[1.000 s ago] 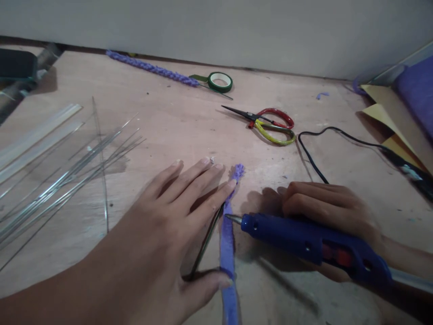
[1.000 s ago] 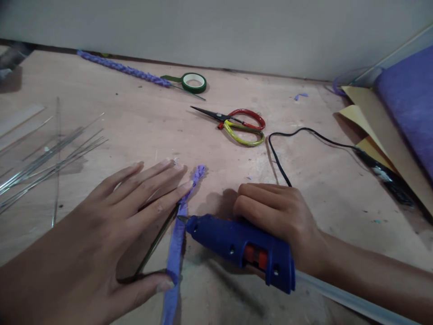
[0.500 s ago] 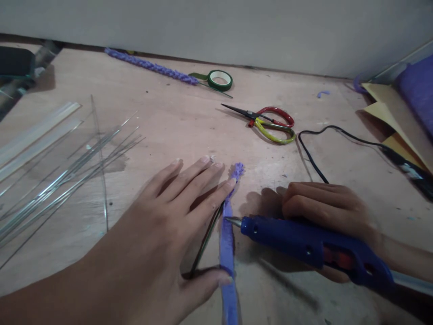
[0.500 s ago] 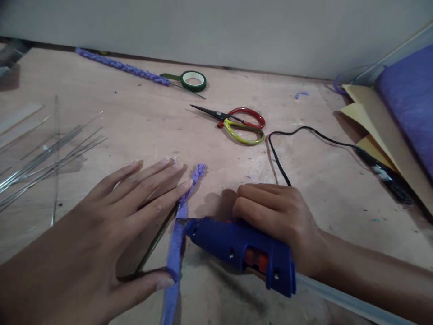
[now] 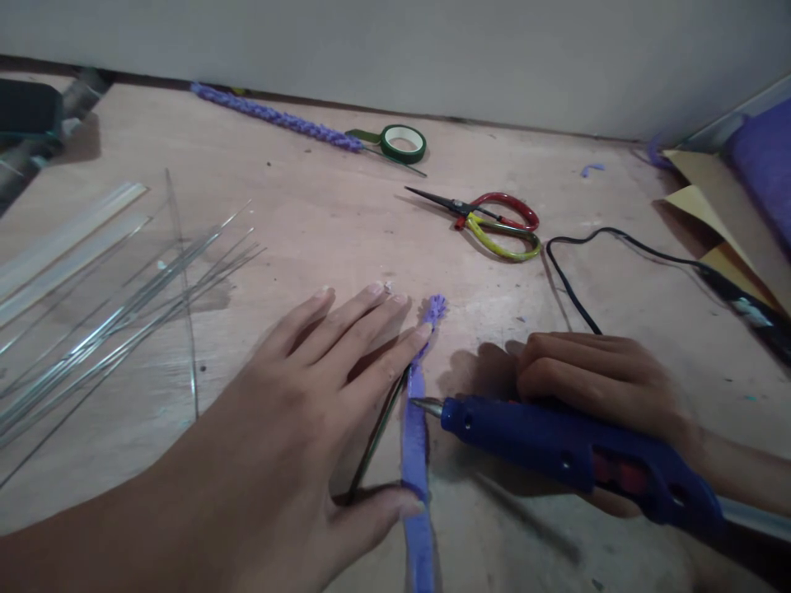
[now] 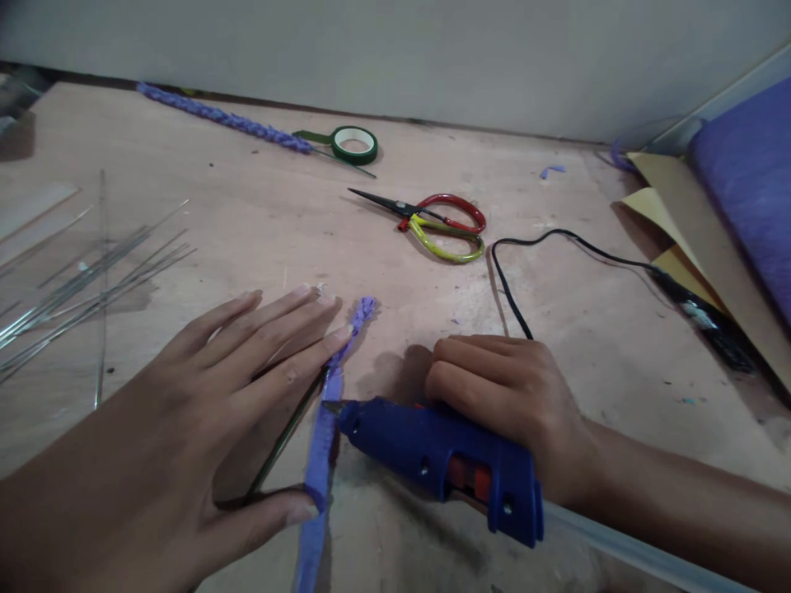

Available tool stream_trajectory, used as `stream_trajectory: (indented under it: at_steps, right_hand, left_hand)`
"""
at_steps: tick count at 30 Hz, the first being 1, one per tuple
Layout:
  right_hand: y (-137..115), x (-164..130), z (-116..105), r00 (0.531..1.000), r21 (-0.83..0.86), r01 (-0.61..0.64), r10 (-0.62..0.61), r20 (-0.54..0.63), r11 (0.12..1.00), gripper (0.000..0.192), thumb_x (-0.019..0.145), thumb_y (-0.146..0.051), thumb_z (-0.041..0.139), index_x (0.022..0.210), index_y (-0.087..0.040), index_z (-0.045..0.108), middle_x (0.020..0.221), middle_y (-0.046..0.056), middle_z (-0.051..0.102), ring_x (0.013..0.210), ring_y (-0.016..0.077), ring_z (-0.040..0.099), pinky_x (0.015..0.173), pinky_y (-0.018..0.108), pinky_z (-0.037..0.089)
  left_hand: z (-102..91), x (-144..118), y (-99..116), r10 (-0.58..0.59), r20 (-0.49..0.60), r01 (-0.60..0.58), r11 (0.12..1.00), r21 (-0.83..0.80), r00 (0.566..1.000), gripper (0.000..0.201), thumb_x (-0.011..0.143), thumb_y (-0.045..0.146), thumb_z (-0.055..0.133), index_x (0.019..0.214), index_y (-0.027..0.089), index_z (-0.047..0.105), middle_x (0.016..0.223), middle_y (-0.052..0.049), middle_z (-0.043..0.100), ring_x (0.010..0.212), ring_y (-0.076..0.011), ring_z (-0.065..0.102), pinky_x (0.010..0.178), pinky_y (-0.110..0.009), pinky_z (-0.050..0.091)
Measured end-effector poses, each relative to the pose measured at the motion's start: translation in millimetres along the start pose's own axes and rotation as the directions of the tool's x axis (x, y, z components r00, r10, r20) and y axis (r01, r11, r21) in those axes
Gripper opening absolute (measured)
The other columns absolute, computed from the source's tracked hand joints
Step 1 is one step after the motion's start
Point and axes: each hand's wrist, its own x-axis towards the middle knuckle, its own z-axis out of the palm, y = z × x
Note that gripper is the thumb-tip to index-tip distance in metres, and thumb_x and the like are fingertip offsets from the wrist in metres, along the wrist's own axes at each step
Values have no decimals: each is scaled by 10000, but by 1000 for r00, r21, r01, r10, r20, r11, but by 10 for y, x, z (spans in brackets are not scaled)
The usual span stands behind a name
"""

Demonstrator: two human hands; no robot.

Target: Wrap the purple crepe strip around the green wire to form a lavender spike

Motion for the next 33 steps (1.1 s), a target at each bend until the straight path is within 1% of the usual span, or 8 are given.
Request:
stream_trajectory:
  at_steps: [3, 6, 12, 16, 21, 26, 29, 33]
  right_hand:
    - [-14, 26, -8, 1000, -17, 20, -19, 11, 1000, 287, 1152, -335, 380, 924, -233, 521, 738, 4, 544, 612, 162, 514, 566, 314, 362]
    - [-25, 34, 1, 1000, -11, 19, -18, 11, 1000, 294, 1161, -326, 365, 927, -229, 515, 733, -2, 532, 608, 152, 496, 564, 309, 349]
    - [-18, 11, 23, 1000, 29, 26, -26, 2, 999, 325, 1160, -427, 426, 928, -221, 522, 757, -1, 516, 633, 151, 475, 573, 322, 337]
    - [-19, -8, 15, 999, 29, 35, -36, 33, 999, 275, 1153, -352, 448, 931, -212, 529, 767, -1, 513, 646, 147, 478, 581, 323, 338]
    - [-20, -22, 21, 1000, 27, 14, -15, 21, 1000, 218, 1110, -303, 541, 915, -207, 532, 765, -14, 488, 644, 135, 454, 584, 323, 326]
    - [-25, -13, 23, 999, 9, 34, -34, 38, 999, 189, 1106, -241, 507, 923, -202, 533, 762, -2, 520, 648, 140, 478, 593, 326, 341]
    - [-32, -10, 15, 999, -7, 32, -32, 21, 999, 180, 1099, -202, 509, 921, -200, 536, 761, 1, 534, 646, 137, 482, 599, 324, 345]
    - [-35, -1, -27, 995, -9, 50, -49, 84, 999, 144, 1078, -172, 525, 937, -197, 539, 761, 9, 556, 639, 140, 503, 591, 323, 358]
  left_hand:
    - [-3, -4, -4, 0, 2, 0, 1000, -4, 1000, 1050, 878, 711, 726, 1733, 220, 366, 1849, -71, 252, 1699, -375, 263, 1397, -603, 186]
    - [-9, -15, 3, 1, 2, -1, 1000, -10, 1000, 1054, 876, 724, 722, 1733, 222, 367, 1845, -73, 264, 1697, -383, 267, 1396, -613, 191]
    - [-6, 8, 10, -14, 10, 14, 1000, -19, 1000, 1017, 866, 714, 741, 1707, 248, 410, 1848, -61, 261, 1700, -369, 267, 1398, -611, 192]
    - [-10, 3, 5, -10, 5, 10, 1000, -28, 1000, 987, 881, 718, 726, 1698, 253, 425, 1847, -57, 270, 1699, -368, 267, 1398, -600, 182]
    - [-24, -8, 18, -17, 8, 18, 999, -28, 1000, 1007, 869, 715, 746, 1688, 211, 447, 1841, -82, 293, 1694, -383, 274, 1397, -594, 172]
    - [-14, -3, 4, -7, 3, 8, 999, -43, 1000, 1001, 885, 721, 731, 1695, 210, 439, 1837, -90, 307, 1690, -394, 280, 1396, -598, 168]
    - [-11, -1, -4, -9, 4, 9, 999, -49, 1000, 1012, 877, 721, 741, 1699, 215, 433, 1836, -92, 308, 1688, -399, 282, 1397, -598, 164]
    - [-15, -7, -1, -4, 8, 4, 999, -47, 1000, 1018, 880, 728, 732, 1706, 222, 420, 1842, -85, 291, 1689, -395, 280, 1399, -594, 160]
